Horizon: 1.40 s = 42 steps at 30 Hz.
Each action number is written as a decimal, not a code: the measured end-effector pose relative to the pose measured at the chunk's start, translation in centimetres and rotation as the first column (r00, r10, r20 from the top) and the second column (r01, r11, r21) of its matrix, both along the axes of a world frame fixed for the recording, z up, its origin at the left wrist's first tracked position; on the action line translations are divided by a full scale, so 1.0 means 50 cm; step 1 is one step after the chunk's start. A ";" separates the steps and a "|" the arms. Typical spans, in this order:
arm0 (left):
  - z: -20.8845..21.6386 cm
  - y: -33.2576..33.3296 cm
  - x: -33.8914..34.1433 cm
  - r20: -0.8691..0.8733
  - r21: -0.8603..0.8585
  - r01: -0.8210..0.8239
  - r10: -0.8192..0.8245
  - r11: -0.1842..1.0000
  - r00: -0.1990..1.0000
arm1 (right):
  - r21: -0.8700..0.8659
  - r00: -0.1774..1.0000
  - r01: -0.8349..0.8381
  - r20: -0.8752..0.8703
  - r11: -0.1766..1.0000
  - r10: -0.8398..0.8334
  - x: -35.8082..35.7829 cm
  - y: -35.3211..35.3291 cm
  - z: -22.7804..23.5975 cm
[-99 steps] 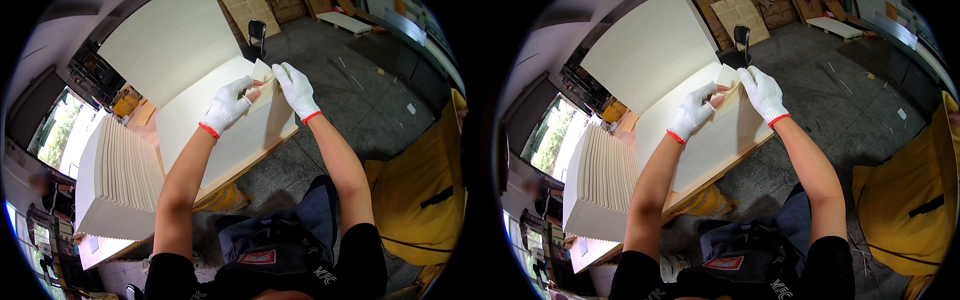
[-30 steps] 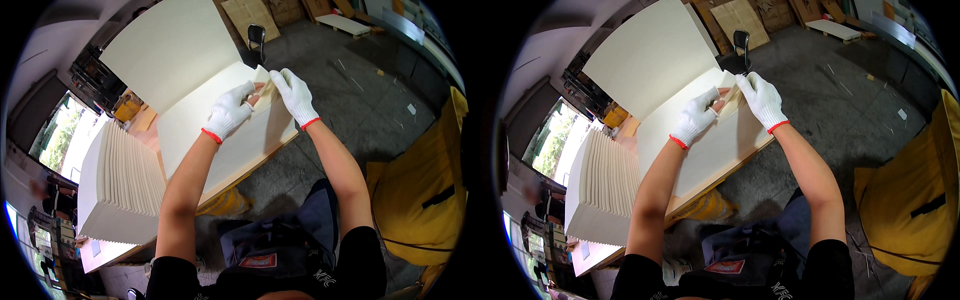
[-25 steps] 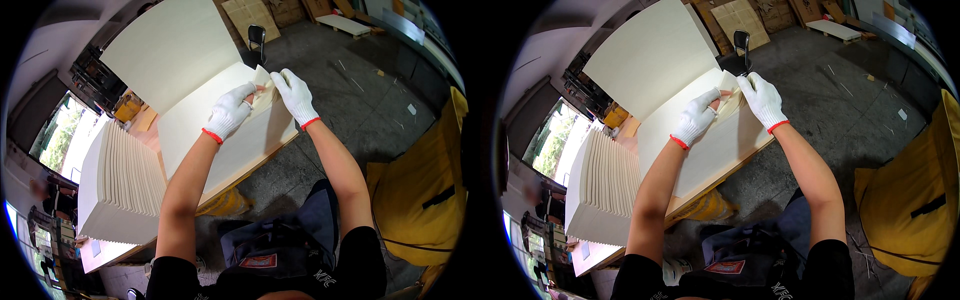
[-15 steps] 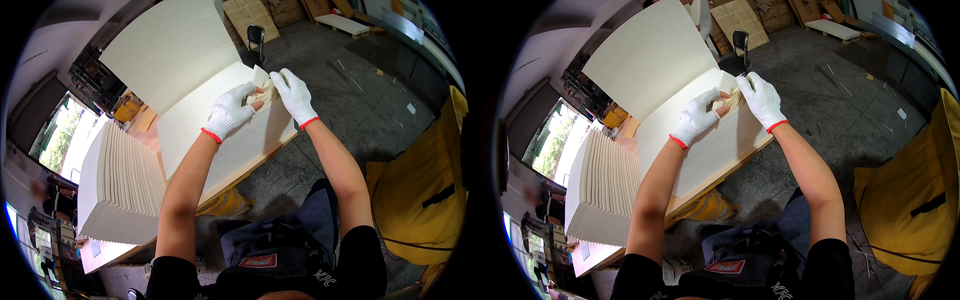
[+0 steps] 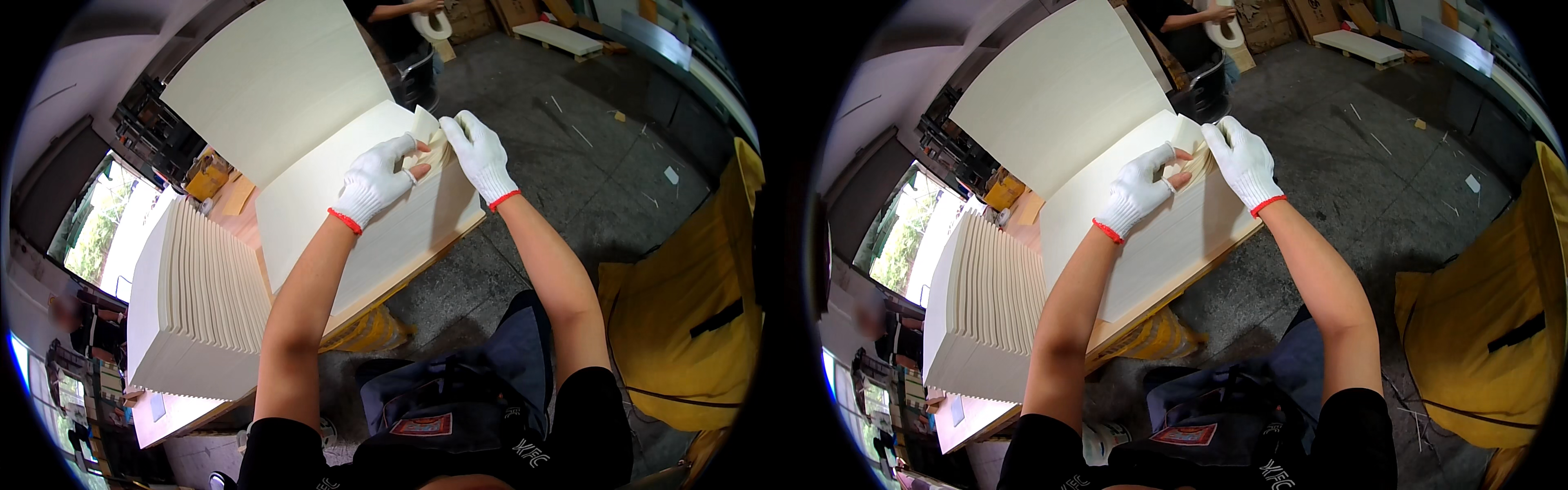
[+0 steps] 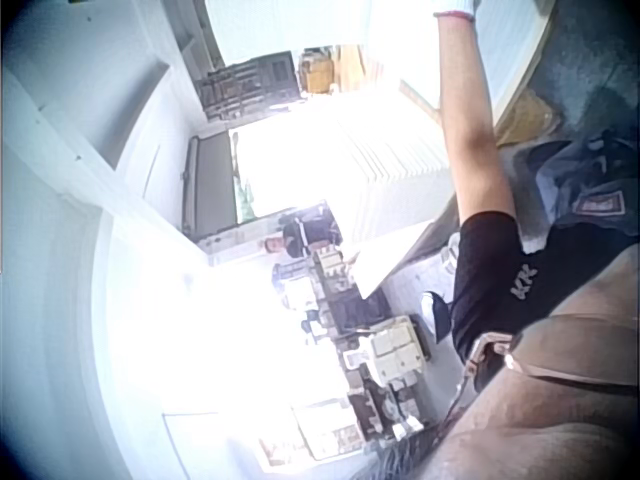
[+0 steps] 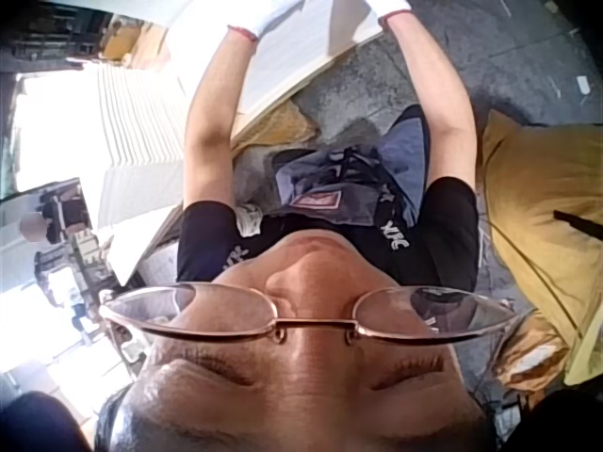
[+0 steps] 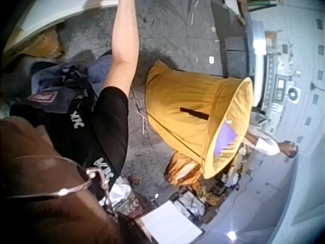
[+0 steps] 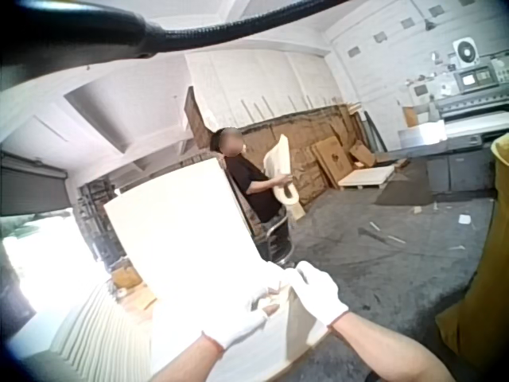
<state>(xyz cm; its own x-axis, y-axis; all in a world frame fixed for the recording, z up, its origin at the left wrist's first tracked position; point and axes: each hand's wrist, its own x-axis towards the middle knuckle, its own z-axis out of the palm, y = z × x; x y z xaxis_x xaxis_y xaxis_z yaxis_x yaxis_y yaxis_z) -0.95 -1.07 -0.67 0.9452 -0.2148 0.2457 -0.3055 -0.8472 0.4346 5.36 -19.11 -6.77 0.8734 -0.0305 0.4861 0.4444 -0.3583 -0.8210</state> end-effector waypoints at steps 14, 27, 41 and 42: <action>-0.001 0.002 0.001 0.016 -0.059 0.021 -0.020 0.998 1.000 | 0.001 0.999 -0.024 -0.028 1.000 0.024 0.007 -0.001 -0.001; 0.009 -0.013 -0.008 -0.028 0.054 -0.036 0.038 0.998 0.999 | 0.051 1.000 0.001 -0.018 0.999 0.000 0.001 0.001 -0.005; 0.009 -0.016 -0.013 0.020 0.070 -0.011 0.010 0.998 1.000 | 0.085 0.999 0.012 -0.049 0.996 -0.008 -0.008 0.003 0.000; 0.012 -0.018 -0.014 0.000 0.062 -0.036 0.036 0.997 0.999 | 0.089 0.999 0.010 -0.051 0.996 -0.006 -0.008 0.003 0.000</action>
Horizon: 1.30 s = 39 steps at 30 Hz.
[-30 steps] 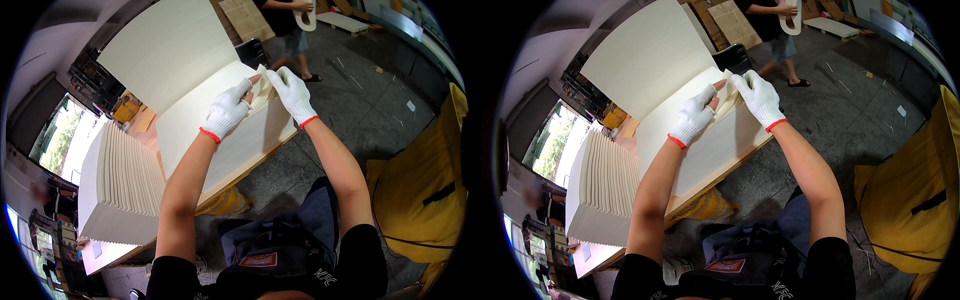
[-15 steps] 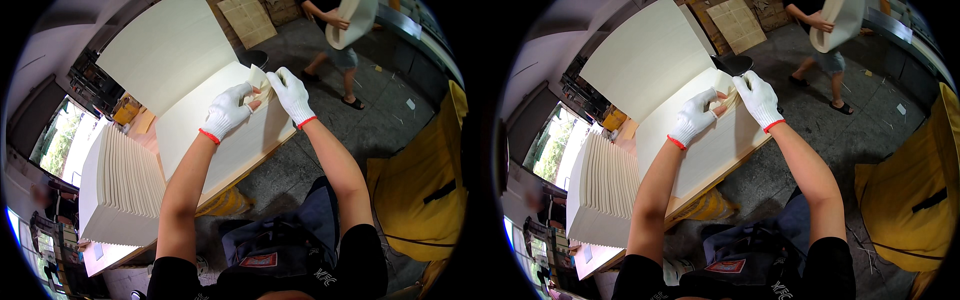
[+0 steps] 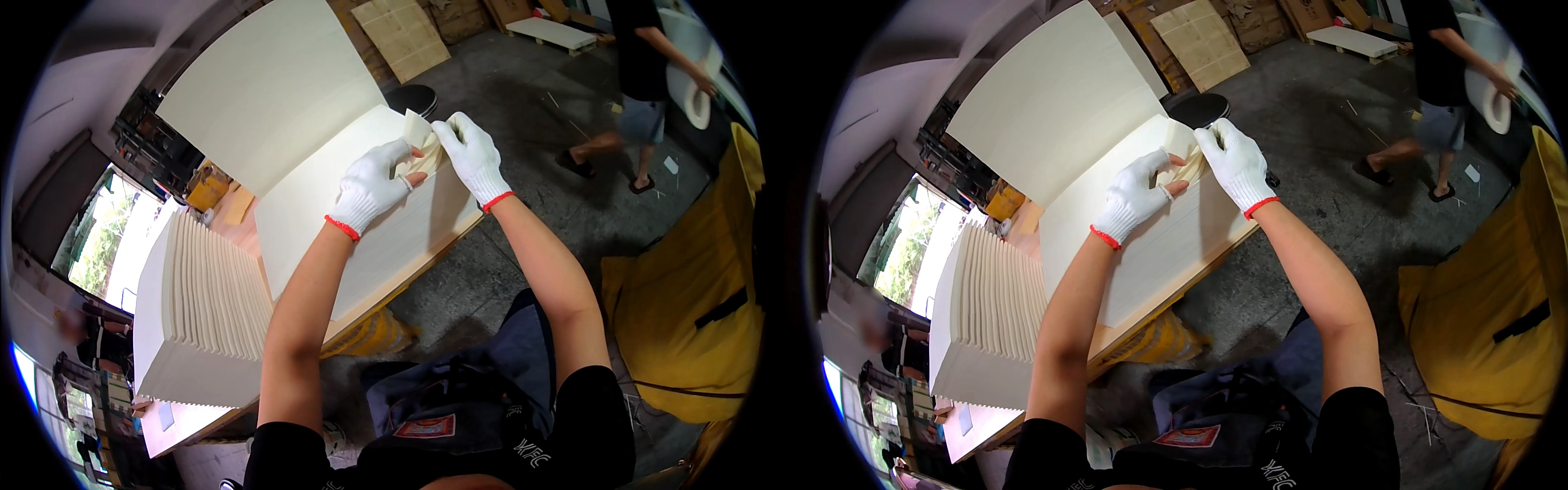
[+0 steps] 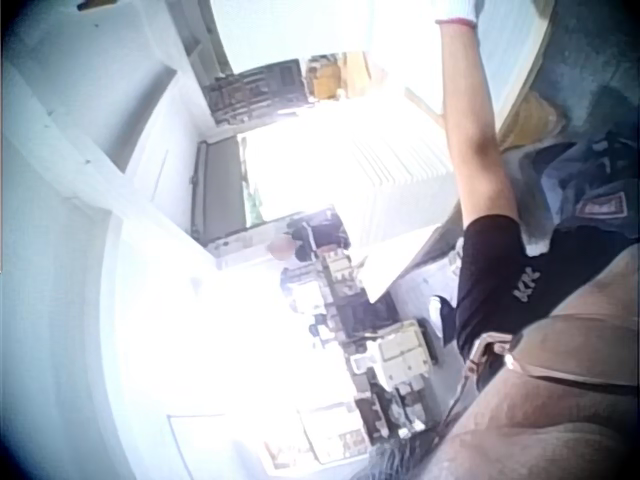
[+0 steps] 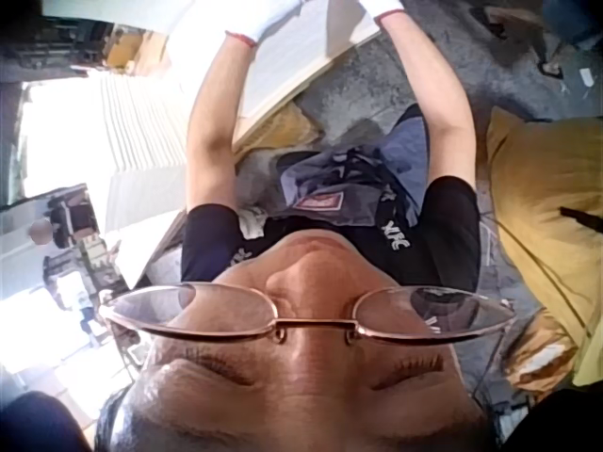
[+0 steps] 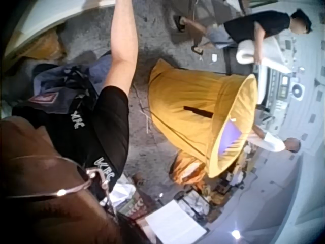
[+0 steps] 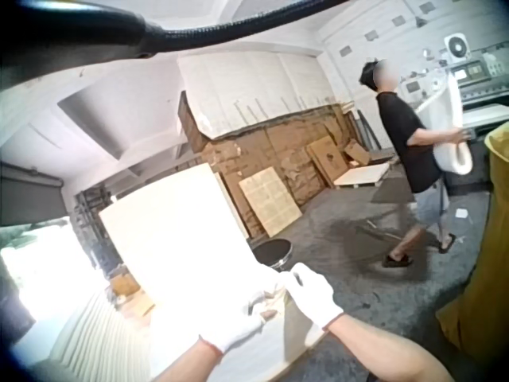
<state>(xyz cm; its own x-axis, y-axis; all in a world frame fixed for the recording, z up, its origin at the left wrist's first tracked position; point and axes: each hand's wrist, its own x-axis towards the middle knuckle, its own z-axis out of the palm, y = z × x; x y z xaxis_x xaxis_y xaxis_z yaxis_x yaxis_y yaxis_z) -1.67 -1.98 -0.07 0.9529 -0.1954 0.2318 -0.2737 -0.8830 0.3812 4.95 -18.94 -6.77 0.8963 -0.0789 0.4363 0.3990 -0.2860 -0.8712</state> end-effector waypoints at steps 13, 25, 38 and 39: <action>-0.004 0.006 0.001 0.041 0.000 0.048 -0.048 0.999 0.998 | -0.008 1.000 -0.021 -0.015 1.000 0.021 0.000 -0.001 0.004; 0.049 0.009 -0.028 0.094 0.525 -0.196 0.172 0.828 0.981 | 0.266 0.989 -0.121 0.110 0.956 0.095 -0.019 -0.029 0.046; 0.273 0.429 -0.240 0.165 -0.852 -0.274 0.725 0.446 0.669 | -0.821 0.703 -0.339 0.102 0.458 0.703 -0.301 0.385 0.093; 0.269 0.420 -0.268 0.136 -0.906 -0.227 0.754 0.357 0.642 | -0.844 0.712 -0.310 0.099 0.438 0.695 -0.315 0.401 0.083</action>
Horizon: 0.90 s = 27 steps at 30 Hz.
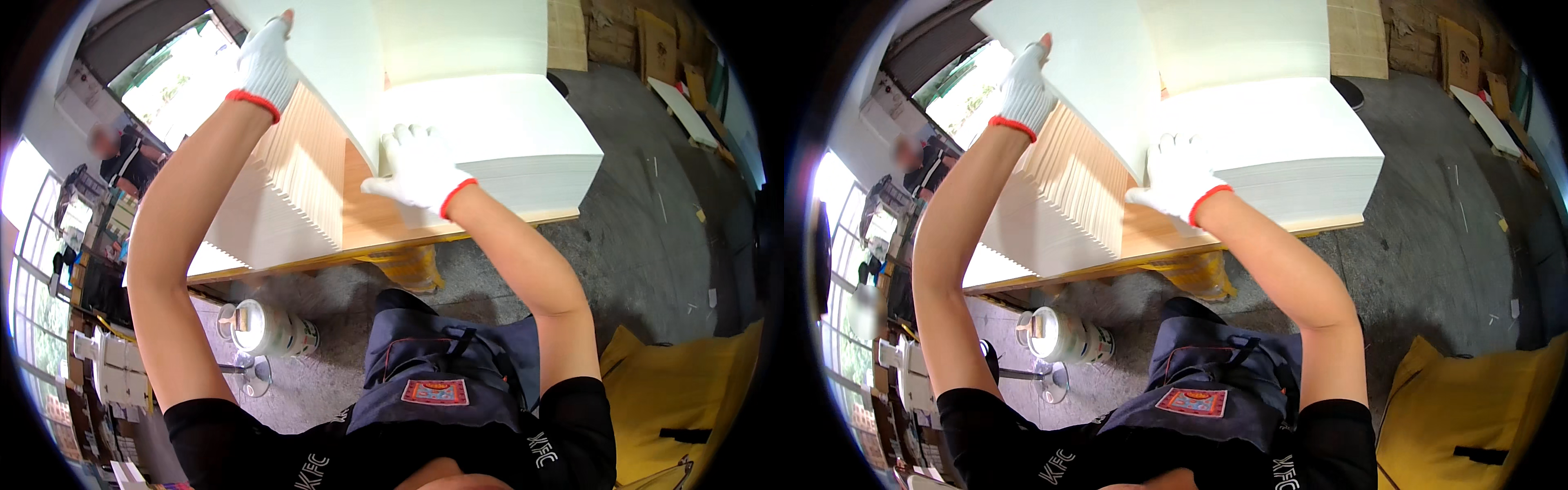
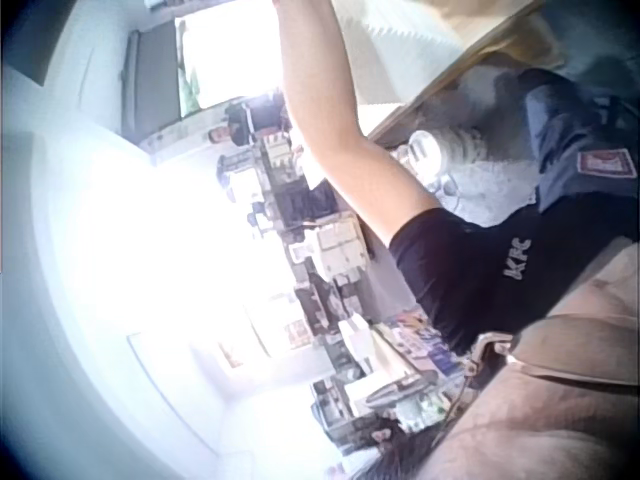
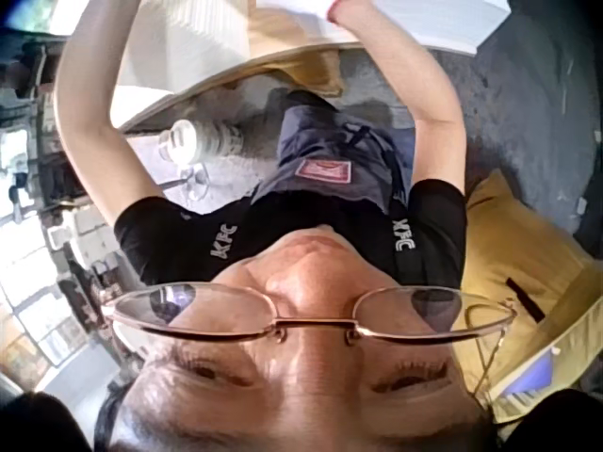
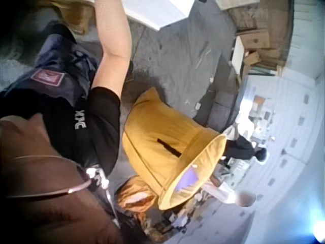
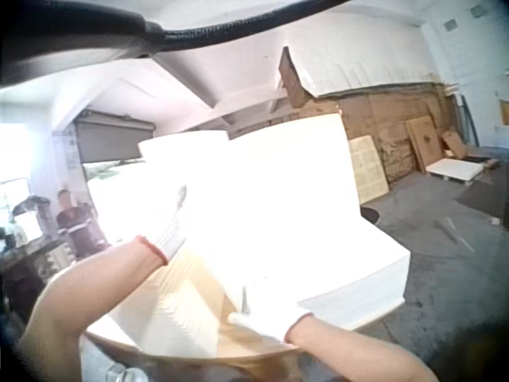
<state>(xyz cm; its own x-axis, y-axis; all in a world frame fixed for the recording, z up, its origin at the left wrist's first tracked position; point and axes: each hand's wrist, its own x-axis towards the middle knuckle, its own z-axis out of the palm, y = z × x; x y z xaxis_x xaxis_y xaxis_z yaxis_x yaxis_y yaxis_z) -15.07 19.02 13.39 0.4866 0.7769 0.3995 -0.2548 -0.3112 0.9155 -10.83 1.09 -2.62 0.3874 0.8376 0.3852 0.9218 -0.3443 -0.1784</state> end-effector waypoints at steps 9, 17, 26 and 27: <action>-0.023 0.048 -0.085 0.306 -0.320 0.085 0.018 0.943 0.952 | -0.024 0.948 0.210 0.248 0.977 -0.198 -0.040 0.059 -0.061; 0.022 0.093 -0.044 0.334 -0.351 0.109 0.016 0.930 0.942 | -0.062 0.957 0.201 0.223 0.978 -0.183 -0.036 0.057 -0.062; 0.103 0.273 -0.002 0.520 -0.232 0.305 -0.148 0.924 0.842 | 0.064 0.935 0.187 0.293 0.980 -0.198 -0.038 0.046 -0.052; 0.118 0.236 -0.005 0.531 -0.251 0.316 -0.142 0.915 0.835 | 0.234 0.922 0.137 0.325 0.962 -0.211 -0.022 0.034 -0.052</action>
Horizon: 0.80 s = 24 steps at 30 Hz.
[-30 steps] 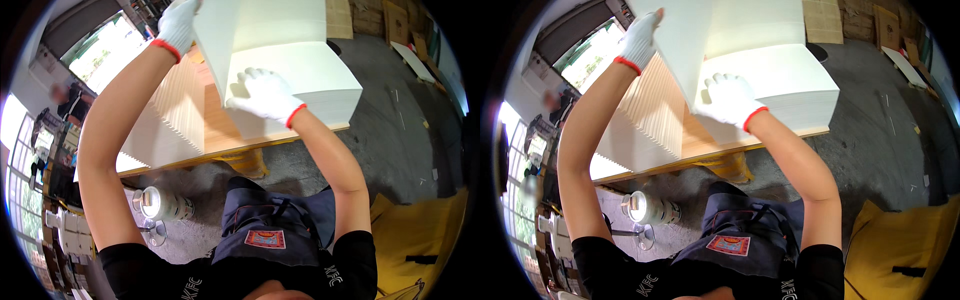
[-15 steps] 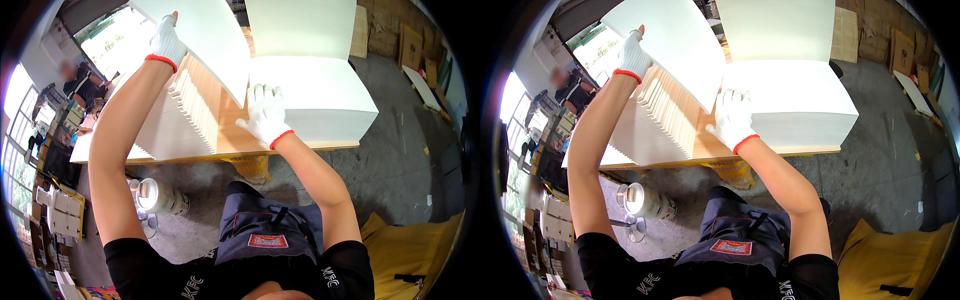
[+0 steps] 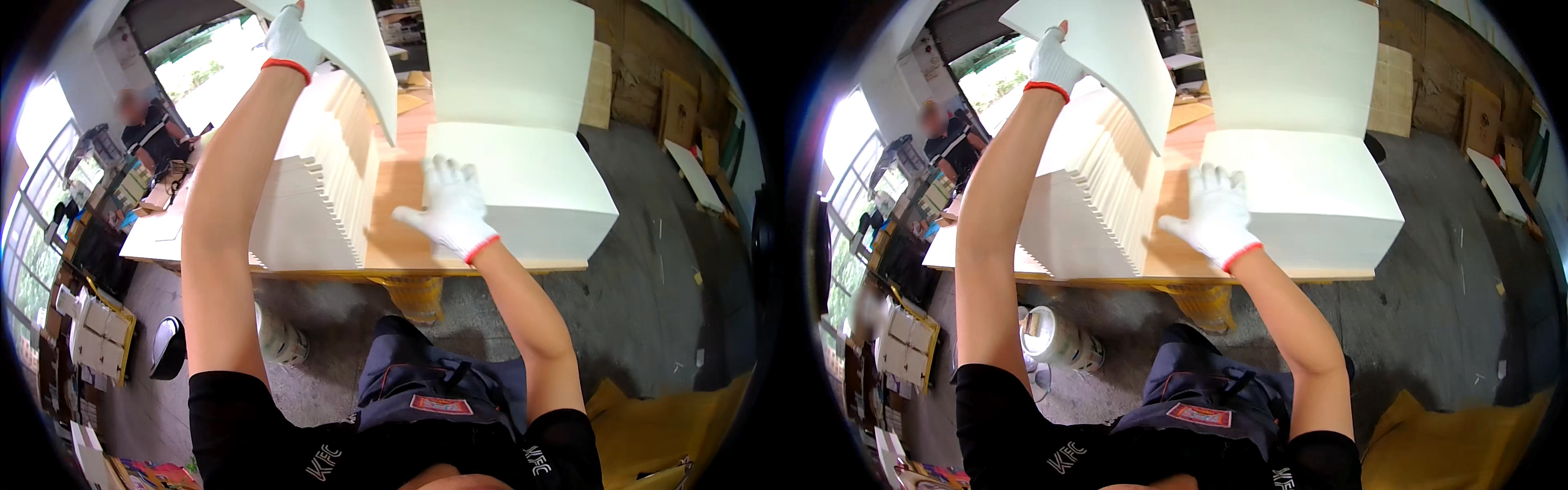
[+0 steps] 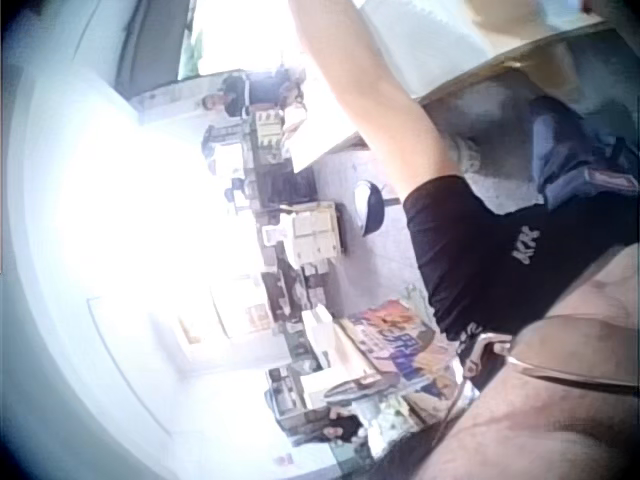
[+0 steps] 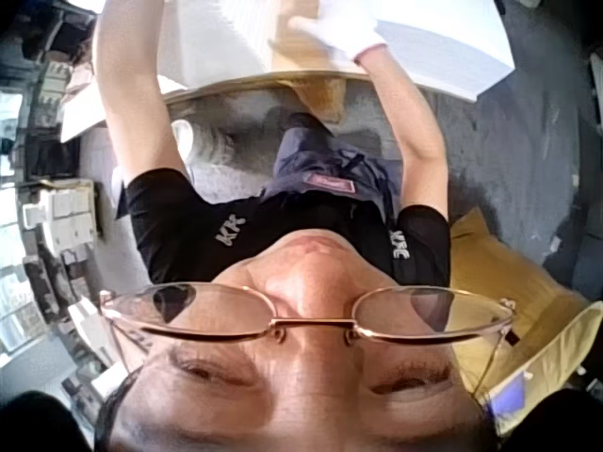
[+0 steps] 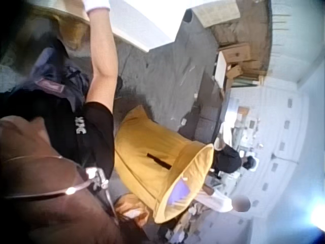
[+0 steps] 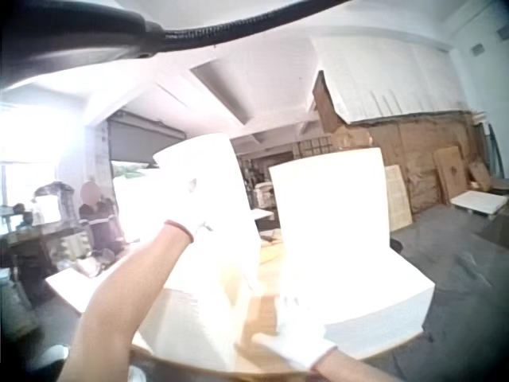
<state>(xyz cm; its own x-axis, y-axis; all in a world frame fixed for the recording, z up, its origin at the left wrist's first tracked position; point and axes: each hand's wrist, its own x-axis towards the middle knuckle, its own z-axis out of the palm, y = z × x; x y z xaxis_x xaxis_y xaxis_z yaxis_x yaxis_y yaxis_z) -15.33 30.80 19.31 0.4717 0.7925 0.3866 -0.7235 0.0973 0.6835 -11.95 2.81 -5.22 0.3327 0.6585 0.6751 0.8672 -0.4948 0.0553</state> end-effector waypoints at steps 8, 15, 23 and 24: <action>-0.006 -0.197 -0.010 0.363 0.212 0.055 -0.131 0.976 0.922 | 0.378 0.973 -0.113 0.232 0.919 0.024 -0.001 -0.057 0.248; 0.083 -0.383 -0.124 0.002 0.792 0.066 -0.110 0.607 0.994 | 0.767 0.933 -0.266 0.053 0.584 0.355 0.062 -0.087 0.283; 0.032 -0.064 -0.438 -0.256 0.949 0.037 0.697 0.313 0.670 | 0.842 0.578 -0.078 -0.398 0.534 0.712 -0.008 -0.020 0.378; 0.020 -0.044 -0.477 -0.265 0.937 0.034 0.640 0.349 0.721 | 0.845 0.462 -0.055 -0.450 0.531 0.764 -0.035 0.011 0.386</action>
